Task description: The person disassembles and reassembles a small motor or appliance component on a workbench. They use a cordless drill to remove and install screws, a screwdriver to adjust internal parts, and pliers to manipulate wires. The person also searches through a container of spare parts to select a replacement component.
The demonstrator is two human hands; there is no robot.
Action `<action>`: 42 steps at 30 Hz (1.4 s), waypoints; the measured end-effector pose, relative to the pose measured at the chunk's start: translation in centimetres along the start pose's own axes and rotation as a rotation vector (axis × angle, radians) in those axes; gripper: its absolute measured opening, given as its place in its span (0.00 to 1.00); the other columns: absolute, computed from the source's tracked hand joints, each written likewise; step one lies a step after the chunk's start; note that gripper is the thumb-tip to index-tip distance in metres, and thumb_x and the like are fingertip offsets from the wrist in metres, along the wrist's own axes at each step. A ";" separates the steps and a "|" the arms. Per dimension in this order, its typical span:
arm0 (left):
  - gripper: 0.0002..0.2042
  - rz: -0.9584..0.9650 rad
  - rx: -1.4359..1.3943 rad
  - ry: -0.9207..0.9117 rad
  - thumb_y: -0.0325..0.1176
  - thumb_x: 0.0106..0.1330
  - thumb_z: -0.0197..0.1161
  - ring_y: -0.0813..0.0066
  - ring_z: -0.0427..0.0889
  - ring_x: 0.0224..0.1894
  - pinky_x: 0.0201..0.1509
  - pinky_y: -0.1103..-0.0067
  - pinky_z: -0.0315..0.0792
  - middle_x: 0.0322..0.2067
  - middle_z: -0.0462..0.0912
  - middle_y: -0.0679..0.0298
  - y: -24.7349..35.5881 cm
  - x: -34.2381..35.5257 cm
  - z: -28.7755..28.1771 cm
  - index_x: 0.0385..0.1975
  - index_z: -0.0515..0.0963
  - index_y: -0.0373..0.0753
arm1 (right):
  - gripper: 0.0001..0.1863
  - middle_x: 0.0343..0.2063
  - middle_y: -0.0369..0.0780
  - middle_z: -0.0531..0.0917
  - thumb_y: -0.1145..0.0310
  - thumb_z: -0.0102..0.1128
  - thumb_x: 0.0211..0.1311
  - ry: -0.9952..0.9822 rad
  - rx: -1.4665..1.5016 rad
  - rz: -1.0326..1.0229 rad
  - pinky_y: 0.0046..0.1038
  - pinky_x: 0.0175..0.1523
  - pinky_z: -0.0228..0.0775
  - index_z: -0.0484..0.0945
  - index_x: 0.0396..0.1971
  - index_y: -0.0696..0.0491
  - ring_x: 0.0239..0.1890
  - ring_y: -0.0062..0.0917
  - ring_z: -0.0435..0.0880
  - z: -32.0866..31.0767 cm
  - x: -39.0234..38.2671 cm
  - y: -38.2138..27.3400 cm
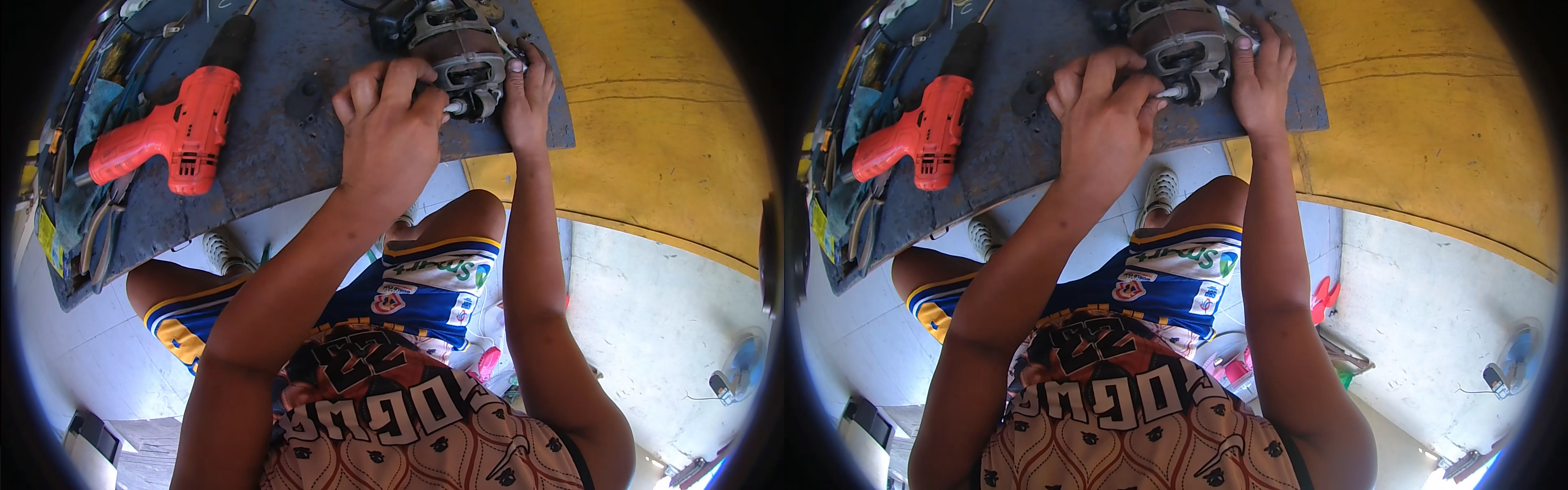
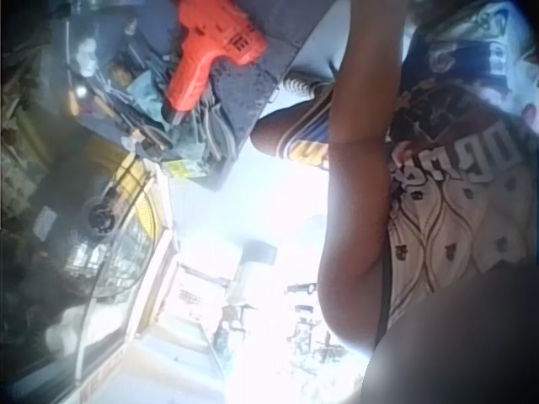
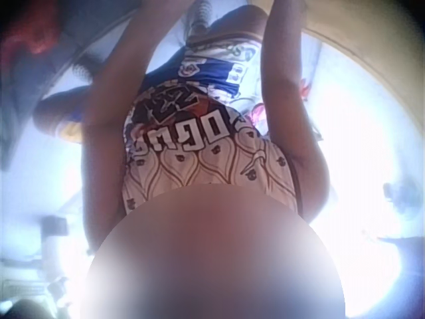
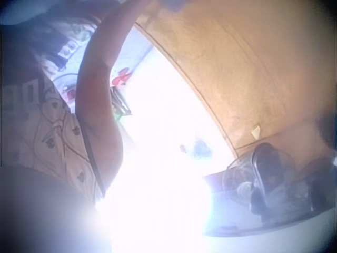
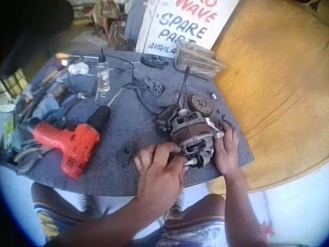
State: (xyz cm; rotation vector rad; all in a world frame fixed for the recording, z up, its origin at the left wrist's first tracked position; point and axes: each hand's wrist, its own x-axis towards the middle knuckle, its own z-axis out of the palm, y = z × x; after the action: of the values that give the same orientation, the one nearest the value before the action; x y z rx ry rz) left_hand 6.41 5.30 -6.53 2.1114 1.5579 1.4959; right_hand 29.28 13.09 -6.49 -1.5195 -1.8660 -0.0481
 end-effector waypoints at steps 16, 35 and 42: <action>0.21 0.087 -0.113 -0.085 0.29 0.63 0.75 0.52 0.79 0.57 0.64 0.63 0.72 0.55 0.82 0.55 -1.4 2.2 -15.3 0.56 0.82 0.44 | 0.27 0.66 0.49 0.72 0.55 0.64 0.76 0.276 0.015 0.006 0.44 0.72 0.61 0.73 0.68 0.52 0.69 0.43 0.70 -2.8 -0.3 -3.6; 0.50 0.051 0.316 -0.991 0.24 0.49 0.79 0.46 0.84 0.61 0.62 0.62 0.80 0.65 0.81 0.50 -11.6 9.6 -27.3 0.77 0.64 0.44 | 0.09 0.47 0.34 0.79 0.64 0.73 0.60 -0.368 -0.328 -0.303 0.42 0.56 0.67 0.90 0.40 0.46 0.55 0.34 0.75 -0.3 -2.2 -18.0; 0.46 -0.455 -0.448 -0.583 0.32 0.53 0.79 0.57 0.85 0.60 0.62 0.68 0.80 0.67 0.78 0.49 -9.1 3.4 -32.4 0.75 0.66 0.34 | 0.09 0.46 0.41 0.84 0.72 0.66 0.69 -0.278 0.351 0.063 0.37 0.54 0.72 0.80 0.47 0.55 0.49 0.38 0.82 -1.1 -1.6 -20.5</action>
State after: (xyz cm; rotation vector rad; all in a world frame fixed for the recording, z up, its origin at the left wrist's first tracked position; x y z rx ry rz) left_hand -24.06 -1.58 6.51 1.5908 1.2227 0.8614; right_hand 12.14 5.03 1.62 -1.3887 -1.9127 0.5175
